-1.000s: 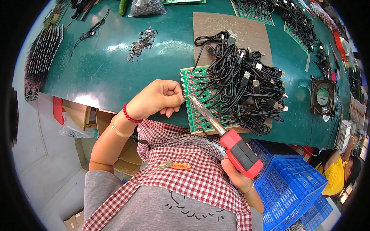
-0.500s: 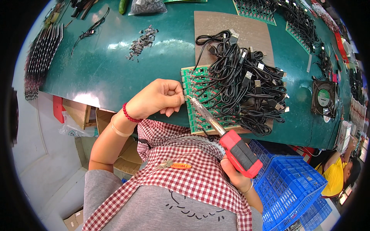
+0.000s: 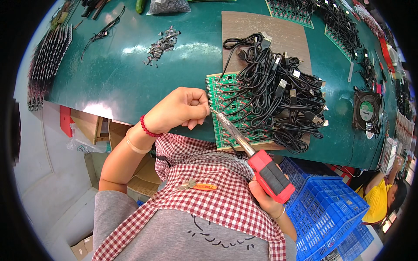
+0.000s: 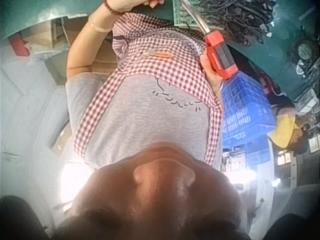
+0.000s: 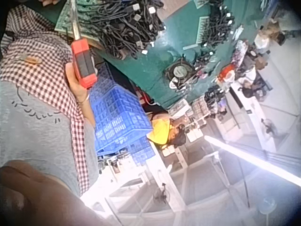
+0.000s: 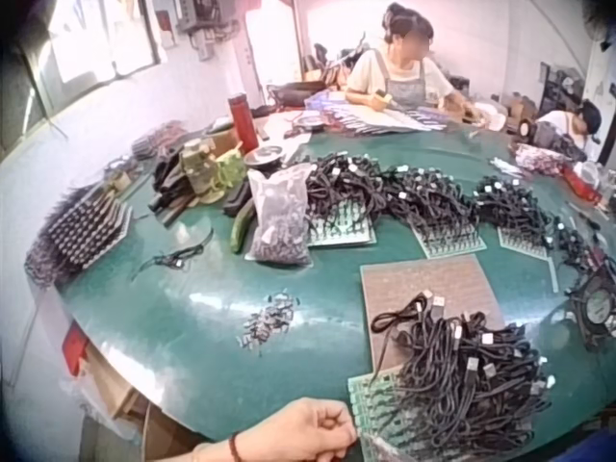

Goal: The person solders multiple wires onto a green printed circuit board using a soldering iron.

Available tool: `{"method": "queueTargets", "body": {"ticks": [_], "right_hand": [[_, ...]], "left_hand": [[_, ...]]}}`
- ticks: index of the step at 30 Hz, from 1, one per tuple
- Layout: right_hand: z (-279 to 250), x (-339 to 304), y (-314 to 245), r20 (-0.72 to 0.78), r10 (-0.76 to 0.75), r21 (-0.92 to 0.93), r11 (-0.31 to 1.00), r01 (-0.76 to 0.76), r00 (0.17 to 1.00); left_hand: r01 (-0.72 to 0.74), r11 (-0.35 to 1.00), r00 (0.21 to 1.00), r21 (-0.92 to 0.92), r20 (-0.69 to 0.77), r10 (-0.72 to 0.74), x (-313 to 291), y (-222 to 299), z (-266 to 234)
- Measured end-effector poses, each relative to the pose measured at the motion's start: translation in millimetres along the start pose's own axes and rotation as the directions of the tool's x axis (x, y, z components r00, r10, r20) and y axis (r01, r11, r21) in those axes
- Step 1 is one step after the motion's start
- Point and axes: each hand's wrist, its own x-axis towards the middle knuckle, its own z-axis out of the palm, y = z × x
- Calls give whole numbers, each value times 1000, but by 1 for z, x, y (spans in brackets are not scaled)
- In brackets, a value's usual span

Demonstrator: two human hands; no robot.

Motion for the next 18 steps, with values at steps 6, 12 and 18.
{"method": "queueTargets", "body": {"ticks": [6, 12, 18], "right_hand": [[-2, -6, 6, 32, 5, -11, 1000, -5, 999], [4, -5, -1, -59, -30, 166, 985, 39, 998], [5, -2, 1, -35, -39, 124, 991, 43, 999]], "left_hand": [[-10, 1000, 1000, 20, -6, 10, -1, -1, 1], [-3, 1000, 1000, 13, -12, 4, 0, -2, 1], [-4, 1000, 1000, -3, -7, 4, 0, -1, 1]]}}
